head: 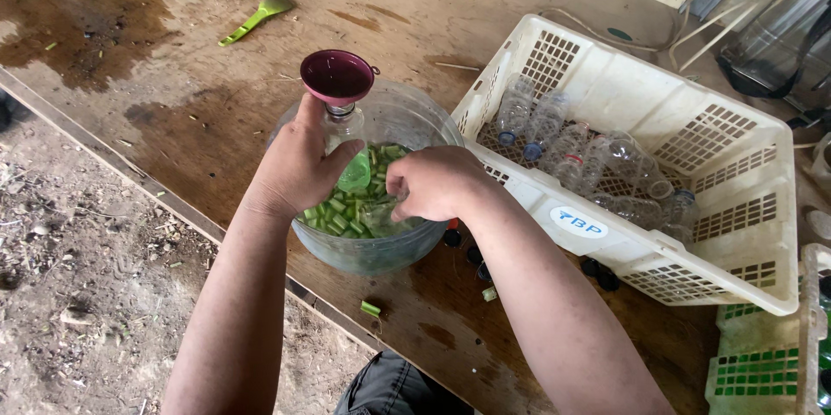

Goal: The person fills clear plastic bottles with chopped green vegetables using a funnel. They take bottles from a white crate, place a funnel in the opening, and pour the vegetables from a large container into the bottles. After filling, they screw on a cap and place the bottle into a crate with other filled bottles.

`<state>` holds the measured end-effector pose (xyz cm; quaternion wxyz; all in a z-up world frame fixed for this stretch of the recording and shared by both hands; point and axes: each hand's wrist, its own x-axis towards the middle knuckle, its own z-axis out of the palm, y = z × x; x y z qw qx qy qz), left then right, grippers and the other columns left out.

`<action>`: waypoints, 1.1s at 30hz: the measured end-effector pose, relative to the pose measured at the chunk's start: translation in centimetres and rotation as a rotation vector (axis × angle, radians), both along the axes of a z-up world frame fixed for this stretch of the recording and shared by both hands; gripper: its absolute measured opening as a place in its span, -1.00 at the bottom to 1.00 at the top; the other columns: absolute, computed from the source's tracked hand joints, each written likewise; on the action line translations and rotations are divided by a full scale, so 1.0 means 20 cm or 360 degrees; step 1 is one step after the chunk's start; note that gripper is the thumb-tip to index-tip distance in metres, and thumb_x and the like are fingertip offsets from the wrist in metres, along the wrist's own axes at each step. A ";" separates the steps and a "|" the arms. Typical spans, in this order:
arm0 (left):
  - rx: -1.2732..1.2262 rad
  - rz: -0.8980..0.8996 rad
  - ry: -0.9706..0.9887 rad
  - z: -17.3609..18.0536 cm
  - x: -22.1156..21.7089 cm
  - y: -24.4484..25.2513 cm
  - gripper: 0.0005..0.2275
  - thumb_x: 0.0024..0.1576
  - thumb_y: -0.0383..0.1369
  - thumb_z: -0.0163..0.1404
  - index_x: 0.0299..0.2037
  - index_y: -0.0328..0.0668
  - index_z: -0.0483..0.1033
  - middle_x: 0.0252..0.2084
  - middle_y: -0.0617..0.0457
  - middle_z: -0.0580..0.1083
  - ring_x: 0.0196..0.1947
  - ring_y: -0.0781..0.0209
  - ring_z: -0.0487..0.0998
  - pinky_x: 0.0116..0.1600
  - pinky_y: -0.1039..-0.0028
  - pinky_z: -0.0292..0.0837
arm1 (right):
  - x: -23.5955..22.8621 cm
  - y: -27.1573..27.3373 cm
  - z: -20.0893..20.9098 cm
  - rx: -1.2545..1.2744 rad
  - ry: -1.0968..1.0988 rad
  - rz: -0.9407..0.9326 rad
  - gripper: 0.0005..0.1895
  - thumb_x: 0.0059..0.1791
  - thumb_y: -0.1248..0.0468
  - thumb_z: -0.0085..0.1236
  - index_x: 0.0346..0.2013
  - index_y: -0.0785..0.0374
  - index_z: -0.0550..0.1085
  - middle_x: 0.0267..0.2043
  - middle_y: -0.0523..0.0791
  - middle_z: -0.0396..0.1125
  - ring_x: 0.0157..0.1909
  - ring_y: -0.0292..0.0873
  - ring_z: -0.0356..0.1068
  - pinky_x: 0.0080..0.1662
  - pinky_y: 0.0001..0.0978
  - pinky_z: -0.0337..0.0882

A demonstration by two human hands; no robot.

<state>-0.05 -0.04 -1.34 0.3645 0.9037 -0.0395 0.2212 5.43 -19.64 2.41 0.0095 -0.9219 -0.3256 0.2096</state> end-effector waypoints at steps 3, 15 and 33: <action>-0.0006 -0.0006 0.0014 0.00 0.00 0.00 -0.42 0.10 -0.33 0.20 0.26 -0.22 0.14 -0.08 -0.27 0.57 -0.04 -0.31 0.59 -0.04 0.04 0.49 | 0.01 0.00 0.00 0.0018 0.0050 -0.0016 -0.52 -0.15 0.00 0.37 0.05 -0.09 0.53 0.02 -0.32 0.52 0.07 -0.17 0.50 0.10 -0.23 0.45; -0.0013 -0.0079 -0.0059 0.00 0.00 0.00 -0.39 0.12 -0.36 0.18 0.32 -0.25 0.09 0.01 -0.30 0.54 0.04 -0.30 0.57 0.03 0.06 0.49 | -0.02 0.06 0.07 -0.0269 0.0174 0.0137 -0.32 -0.19 0.06 0.42 0.23 -0.26 0.44 0.17 -0.40 0.45 0.13 -0.24 0.47 0.18 -0.29 0.41; -0.0216 -0.0135 -0.0165 -0.02 0.01 0.02 -0.44 0.13 -0.41 0.13 0.30 -0.33 0.13 0.05 -0.33 0.52 0.07 -0.33 0.56 0.09 0.09 0.48 | 0.02 0.34 -0.20 -0.0754 0.0429 0.0539 -0.07 -0.06 0.25 0.33 0.48 -0.39 0.08 0.29 -0.10 0.33 0.09 -0.09 0.46 0.18 -0.22 0.42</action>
